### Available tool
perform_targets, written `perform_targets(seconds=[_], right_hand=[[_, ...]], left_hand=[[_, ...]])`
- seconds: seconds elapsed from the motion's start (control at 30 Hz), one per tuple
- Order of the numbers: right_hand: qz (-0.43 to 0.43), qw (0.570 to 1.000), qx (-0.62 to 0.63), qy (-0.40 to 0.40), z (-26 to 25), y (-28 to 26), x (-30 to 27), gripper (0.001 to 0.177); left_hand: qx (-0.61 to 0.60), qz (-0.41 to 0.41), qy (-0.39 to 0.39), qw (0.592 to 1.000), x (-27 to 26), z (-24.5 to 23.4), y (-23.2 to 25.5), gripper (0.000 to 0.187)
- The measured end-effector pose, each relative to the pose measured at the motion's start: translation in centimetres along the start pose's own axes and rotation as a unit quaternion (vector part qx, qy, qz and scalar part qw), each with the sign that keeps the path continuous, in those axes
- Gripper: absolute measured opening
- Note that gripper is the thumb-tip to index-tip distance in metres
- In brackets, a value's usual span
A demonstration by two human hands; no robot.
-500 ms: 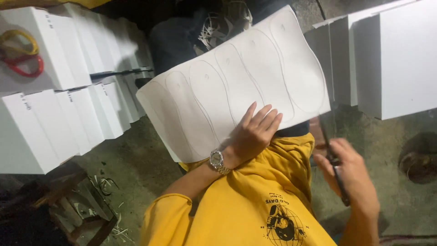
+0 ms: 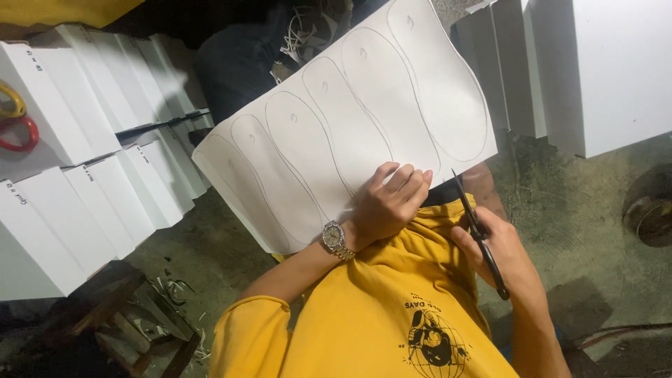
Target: The person uses scissors to cut out shoe insole shapes from a large sheet of white foam. They carefully follow the drawn outlines, separating each insole and placing the finished pieces onto a nearby table.
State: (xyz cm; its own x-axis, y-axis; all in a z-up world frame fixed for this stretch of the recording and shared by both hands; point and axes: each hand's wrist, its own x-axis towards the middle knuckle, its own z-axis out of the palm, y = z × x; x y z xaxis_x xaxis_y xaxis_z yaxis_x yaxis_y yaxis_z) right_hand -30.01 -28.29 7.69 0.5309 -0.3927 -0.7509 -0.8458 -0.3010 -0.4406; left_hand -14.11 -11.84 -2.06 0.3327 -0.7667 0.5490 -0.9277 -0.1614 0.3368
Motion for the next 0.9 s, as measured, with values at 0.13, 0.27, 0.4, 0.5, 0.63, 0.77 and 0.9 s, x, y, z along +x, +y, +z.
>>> perform_targets(seconds=[0.13,0.27,0.4,0.5,0.63,0.77,0.9], right_hand=[[-0.025,1.000,0.004,0.001,-0.4,-2.5,0.6,0.024],[-0.042,0.999,0.002,0.008,-0.3,-3.6,0.8,0.031],[-0.032,0.999,0.017,0.010,0.0,-5.2,0.1,0.037],[-0.022,0.999,0.011,0.022,0.9,-4.2,0.2,0.041],[-0.017,1.000,-0.007,0.023,0.3,-5.4,0.1,0.042],[-0.041,0.999,0.005,0.027,0.0,-5.9,0.2,0.039],[-0.045,0.999,-0.015,0.023,-0.3,-6.3,1.0,0.036]], left_hand=[[0.002,0.004,-0.007,1.000,0.6,-0.7,0.1,0.020],[0.006,0.003,-0.012,1.000,0.4,-0.7,0.1,0.021],[0.013,-0.002,-0.015,1.000,1.4,-1.3,0.0,0.019],[0.015,-0.014,-0.015,1.000,2.2,-1.7,0.1,0.020],[-0.001,-0.006,-0.002,1.000,2.3,-1.4,0.1,0.017],[-0.011,0.013,0.038,0.999,2.4,-0.8,0.2,0.012],[-0.020,0.018,0.044,0.999,2.9,-1.5,0.3,0.009]])
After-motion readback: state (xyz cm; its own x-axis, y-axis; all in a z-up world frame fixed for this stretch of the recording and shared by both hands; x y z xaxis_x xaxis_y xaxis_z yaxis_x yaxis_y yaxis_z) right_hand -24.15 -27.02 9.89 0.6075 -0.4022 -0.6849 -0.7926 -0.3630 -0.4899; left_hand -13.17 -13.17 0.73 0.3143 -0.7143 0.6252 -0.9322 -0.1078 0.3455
